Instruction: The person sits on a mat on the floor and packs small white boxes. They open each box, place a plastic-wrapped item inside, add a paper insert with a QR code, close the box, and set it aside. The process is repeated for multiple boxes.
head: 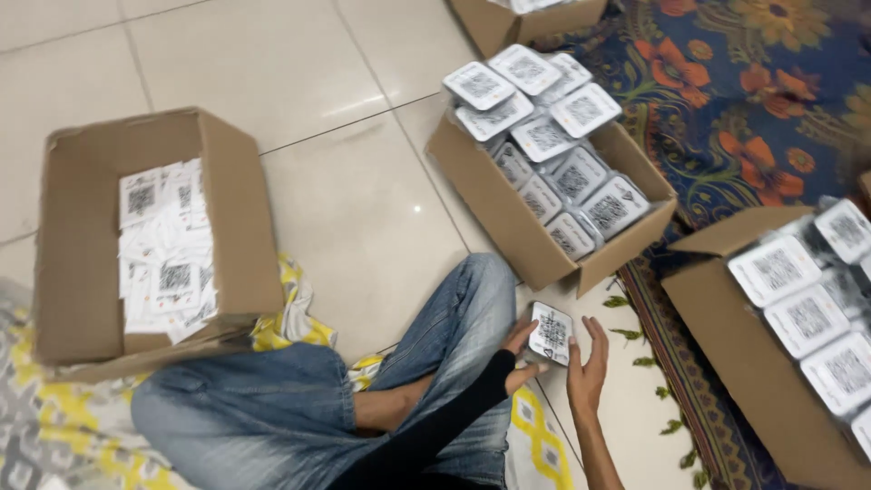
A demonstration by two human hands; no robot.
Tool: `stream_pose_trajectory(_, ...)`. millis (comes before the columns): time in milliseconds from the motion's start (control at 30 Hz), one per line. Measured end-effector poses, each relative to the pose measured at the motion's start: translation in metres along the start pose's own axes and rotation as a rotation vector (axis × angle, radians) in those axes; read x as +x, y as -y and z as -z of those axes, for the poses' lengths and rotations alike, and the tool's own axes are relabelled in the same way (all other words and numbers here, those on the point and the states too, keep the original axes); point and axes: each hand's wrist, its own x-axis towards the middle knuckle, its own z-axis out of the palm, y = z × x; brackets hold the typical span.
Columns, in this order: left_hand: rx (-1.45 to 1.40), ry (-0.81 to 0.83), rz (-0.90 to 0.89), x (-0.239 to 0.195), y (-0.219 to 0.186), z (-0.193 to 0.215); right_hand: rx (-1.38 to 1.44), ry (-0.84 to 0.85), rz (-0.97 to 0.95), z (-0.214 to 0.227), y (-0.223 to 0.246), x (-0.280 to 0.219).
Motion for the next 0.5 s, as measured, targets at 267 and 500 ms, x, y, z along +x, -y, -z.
stream_pose_trajectory(267, -0.549, -0.261, 0.281, -0.109, -0.068, 0.252, 0.147, 0.284, 0.532, -0.120, 0.169, 0.016)
stream_pose_trajectory(500, 0.050, -1.076, -0.019, -0.316, -0.091, 0.446, 0.510, 1.240, 0.653, -0.284, 0.316, -0.138)
